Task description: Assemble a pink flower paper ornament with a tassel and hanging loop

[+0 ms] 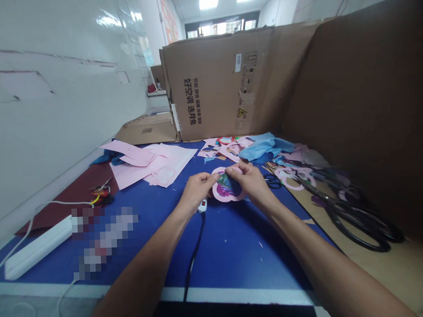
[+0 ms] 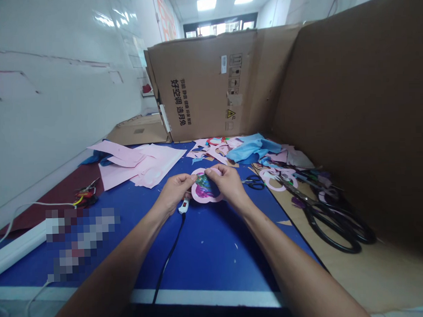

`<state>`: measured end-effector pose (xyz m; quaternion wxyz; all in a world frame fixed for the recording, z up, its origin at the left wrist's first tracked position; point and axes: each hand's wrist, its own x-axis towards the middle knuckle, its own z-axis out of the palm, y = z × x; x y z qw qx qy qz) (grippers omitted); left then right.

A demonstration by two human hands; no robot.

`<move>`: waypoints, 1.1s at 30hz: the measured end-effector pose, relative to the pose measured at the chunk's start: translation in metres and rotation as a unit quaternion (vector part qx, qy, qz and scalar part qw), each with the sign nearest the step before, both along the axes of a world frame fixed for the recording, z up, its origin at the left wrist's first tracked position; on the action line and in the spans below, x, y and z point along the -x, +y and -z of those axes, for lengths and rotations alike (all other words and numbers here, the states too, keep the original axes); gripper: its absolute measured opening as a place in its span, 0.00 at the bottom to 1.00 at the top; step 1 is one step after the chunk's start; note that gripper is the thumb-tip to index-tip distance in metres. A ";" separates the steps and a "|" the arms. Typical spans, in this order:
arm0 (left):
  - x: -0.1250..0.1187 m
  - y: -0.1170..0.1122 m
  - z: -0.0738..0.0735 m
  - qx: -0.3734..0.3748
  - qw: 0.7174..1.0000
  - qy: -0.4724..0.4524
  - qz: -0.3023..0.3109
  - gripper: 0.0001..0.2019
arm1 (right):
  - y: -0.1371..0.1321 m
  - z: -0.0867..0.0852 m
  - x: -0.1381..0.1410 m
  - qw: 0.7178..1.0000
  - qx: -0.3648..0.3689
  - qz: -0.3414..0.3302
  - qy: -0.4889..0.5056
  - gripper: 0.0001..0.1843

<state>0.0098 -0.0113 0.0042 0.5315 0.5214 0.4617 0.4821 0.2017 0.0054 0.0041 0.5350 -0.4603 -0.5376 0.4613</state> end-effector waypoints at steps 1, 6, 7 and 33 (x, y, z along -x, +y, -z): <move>0.000 0.000 0.000 -0.003 1.000 0.008 0.006 0.23 | 0.000 0.000 0.000 1.000 -0.003 0.003 0.006 0.27; 0.000 -0.001 -0.002 -0.005 1.000 0.025 0.011 0.24 | 0.000 -0.001 0.001 1.000 -0.001 0.003 0.023 0.27; 0.000 -0.002 -0.004 0.002 1.000 0.015 0.013 0.23 | 0.000 0.000 0.001 1.000 0.000 0.000 0.024 0.27; 0.002 -0.002 -0.006 -0.014 1.000 0.003 -0.018 0.18 | -0.006 0.000 0.006 0.996 0.016 -0.077 0.028 0.30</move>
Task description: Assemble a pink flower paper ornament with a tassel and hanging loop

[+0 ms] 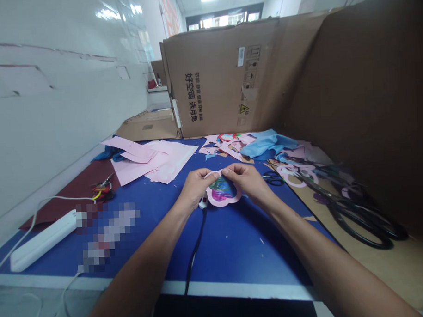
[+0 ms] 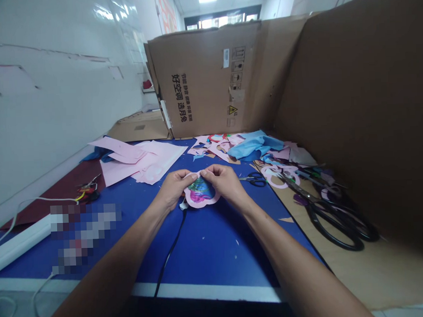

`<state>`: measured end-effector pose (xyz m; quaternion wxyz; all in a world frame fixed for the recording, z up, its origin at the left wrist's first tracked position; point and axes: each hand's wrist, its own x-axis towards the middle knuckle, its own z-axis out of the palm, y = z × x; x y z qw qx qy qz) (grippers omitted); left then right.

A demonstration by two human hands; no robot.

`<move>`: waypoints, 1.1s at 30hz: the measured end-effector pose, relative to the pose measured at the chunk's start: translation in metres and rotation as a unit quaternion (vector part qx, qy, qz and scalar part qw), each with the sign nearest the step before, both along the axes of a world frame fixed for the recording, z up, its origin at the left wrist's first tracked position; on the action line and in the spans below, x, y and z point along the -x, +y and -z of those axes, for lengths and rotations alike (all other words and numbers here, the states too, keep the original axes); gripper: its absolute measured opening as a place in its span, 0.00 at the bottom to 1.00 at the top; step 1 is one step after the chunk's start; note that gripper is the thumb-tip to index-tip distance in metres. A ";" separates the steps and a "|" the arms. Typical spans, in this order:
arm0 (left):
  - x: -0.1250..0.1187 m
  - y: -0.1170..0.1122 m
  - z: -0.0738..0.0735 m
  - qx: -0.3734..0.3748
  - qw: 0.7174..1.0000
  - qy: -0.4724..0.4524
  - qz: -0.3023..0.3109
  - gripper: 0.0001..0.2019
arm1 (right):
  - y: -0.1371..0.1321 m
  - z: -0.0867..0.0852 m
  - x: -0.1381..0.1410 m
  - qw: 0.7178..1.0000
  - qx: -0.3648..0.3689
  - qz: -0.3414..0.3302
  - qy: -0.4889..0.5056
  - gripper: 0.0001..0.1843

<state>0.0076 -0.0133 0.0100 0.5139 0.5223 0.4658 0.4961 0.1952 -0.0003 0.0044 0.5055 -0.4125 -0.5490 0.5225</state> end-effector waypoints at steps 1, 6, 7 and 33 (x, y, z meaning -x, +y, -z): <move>0.001 0.001 0.000 0.002 1.000 -0.004 -0.009 0.18 | 0.000 0.000 0.000 1.000 0.004 -0.005 0.001 0.31; 0.006 0.005 -0.002 -0.001 0.998 -0.041 -0.057 0.19 | 0.003 0.002 -0.002 1.000 0.006 -0.012 -0.006 0.33; 0.006 0.005 -0.002 -0.001 0.997 -0.048 -0.059 0.19 | 0.004 0.003 -0.003 1.000 0.003 -0.013 -0.007 0.34; 0.012 0.010 -0.004 0.052 0.994 -0.083 -0.044 0.18 | 0.006 0.005 -0.006 0.999 0.020 0.002 -0.035 0.35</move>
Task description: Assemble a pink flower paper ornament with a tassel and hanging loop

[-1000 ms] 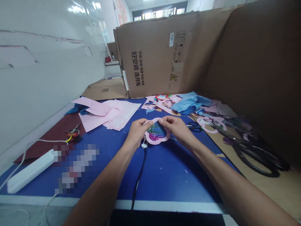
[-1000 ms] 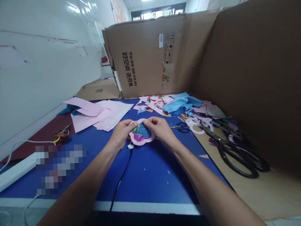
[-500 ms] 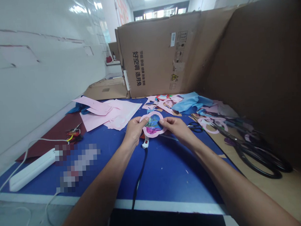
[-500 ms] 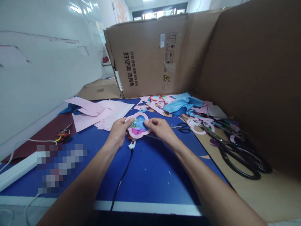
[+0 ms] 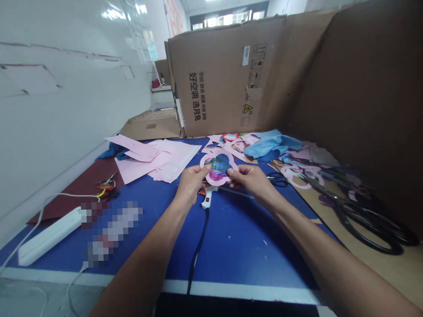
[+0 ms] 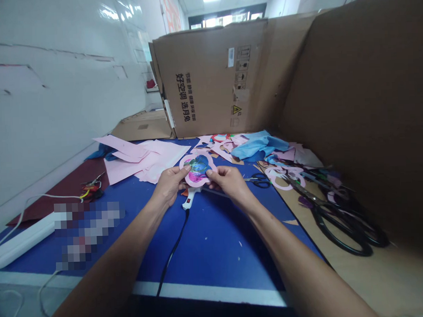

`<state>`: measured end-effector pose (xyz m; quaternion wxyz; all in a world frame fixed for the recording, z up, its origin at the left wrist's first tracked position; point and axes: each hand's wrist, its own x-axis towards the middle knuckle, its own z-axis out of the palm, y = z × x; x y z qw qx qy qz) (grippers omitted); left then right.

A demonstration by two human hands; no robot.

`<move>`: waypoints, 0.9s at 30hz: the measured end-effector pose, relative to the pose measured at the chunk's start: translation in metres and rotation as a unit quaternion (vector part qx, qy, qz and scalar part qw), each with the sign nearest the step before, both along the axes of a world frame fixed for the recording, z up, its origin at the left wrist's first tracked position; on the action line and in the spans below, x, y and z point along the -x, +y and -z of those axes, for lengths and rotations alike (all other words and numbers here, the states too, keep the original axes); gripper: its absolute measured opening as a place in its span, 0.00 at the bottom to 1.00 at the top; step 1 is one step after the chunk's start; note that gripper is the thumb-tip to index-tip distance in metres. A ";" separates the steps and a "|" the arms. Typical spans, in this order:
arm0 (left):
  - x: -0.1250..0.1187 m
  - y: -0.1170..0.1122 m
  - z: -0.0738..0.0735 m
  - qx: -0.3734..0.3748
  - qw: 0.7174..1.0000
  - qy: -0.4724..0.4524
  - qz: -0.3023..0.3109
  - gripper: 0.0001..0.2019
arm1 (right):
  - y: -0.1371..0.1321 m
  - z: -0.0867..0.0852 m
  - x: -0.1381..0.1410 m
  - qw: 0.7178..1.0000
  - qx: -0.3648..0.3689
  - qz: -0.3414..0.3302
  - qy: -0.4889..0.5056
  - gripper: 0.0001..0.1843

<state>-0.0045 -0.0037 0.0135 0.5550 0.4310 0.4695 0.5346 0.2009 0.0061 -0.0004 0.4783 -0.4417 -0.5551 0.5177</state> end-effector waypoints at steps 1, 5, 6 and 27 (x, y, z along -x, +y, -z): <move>0.000 0.000 -0.001 0.005 1.000 0.003 0.006 0.18 | 0.000 0.000 0.000 1.000 -0.001 0.006 0.002 0.35; -0.003 -0.003 -0.003 0.032 0.999 0.035 0.014 0.15 | 0.000 -0.002 0.001 0.999 -0.012 0.031 0.009 0.35; -0.004 -0.003 -0.004 0.036 0.998 0.040 0.010 0.14 | 0.000 -0.002 0.001 1.000 -0.009 0.028 0.009 0.34; -0.003 -0.003 -0.001 0.037 0.996 0.078 0.029 0.19 | -0.003 0.002 0.002 1.000 0.018 -0.008 0.019 0.25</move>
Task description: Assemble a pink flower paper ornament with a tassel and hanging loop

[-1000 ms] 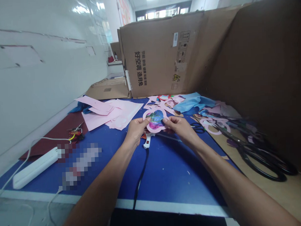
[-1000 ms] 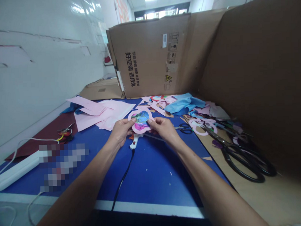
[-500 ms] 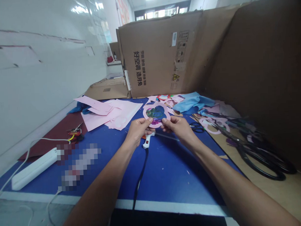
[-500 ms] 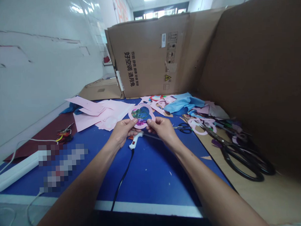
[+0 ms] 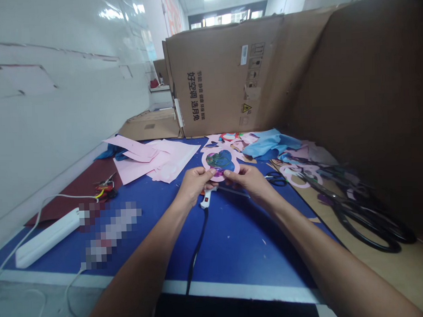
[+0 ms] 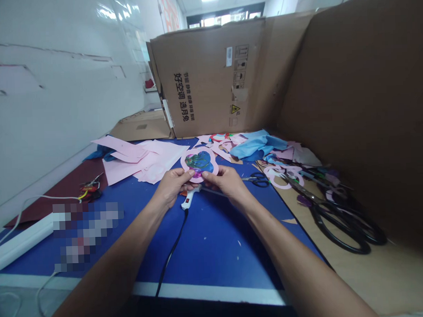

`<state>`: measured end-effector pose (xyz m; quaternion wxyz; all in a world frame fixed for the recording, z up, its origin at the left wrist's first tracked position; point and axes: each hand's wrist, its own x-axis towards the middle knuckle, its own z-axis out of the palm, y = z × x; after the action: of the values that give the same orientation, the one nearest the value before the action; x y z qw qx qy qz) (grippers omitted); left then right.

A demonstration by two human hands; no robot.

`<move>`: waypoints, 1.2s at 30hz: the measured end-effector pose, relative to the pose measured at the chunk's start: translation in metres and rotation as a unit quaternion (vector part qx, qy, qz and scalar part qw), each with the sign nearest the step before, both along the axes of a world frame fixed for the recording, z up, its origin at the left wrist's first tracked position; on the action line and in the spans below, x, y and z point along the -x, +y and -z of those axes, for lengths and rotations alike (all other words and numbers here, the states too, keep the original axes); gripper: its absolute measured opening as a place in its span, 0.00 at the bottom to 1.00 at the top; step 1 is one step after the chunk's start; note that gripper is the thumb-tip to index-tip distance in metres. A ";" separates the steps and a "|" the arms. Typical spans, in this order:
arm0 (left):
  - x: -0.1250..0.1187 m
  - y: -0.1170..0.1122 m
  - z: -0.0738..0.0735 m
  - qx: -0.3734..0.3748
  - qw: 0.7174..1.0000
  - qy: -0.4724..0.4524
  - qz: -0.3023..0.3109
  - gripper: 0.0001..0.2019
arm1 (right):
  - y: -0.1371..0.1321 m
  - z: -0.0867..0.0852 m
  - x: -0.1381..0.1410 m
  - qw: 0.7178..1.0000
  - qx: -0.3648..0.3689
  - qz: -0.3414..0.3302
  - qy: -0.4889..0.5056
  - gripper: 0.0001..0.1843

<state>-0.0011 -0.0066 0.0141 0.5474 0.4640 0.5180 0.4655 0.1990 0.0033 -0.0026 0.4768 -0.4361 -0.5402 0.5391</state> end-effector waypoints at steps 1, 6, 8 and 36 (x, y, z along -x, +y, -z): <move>0.000 0.000 0.000 -0.003 1.000 -0.005 0.001 0.19 | 0.000 0.000 0.000 1.000 0.001 -0.001 0.000 0.25; -0.001 -0.001 -0.002 -0.025 0.999 -0.033 -0.006 0.16 | 0.000 -0.001 0.000 1.000 0.012 -0.012 0.003 0.26; -0.002 -0.002 -0.003 -0.018 0.999 -0.028 -0.001 0.14 | 0.000 -0.002 0.000 1.000 0.007 -0.001 0.014 0.27; -0.009 -0.009 -0.001 -0.094 0.994 -0.026 0.040 0.16 | -0.007 -0.010 0.006 0.999 -0.032 0.002 0.041 0.26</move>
<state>0.0082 -0.0158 0.0152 0.5330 0.5218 0.4383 0.5016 0.1934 -0.0040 0.0077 0.5132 -0.3998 -0.5362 0.5378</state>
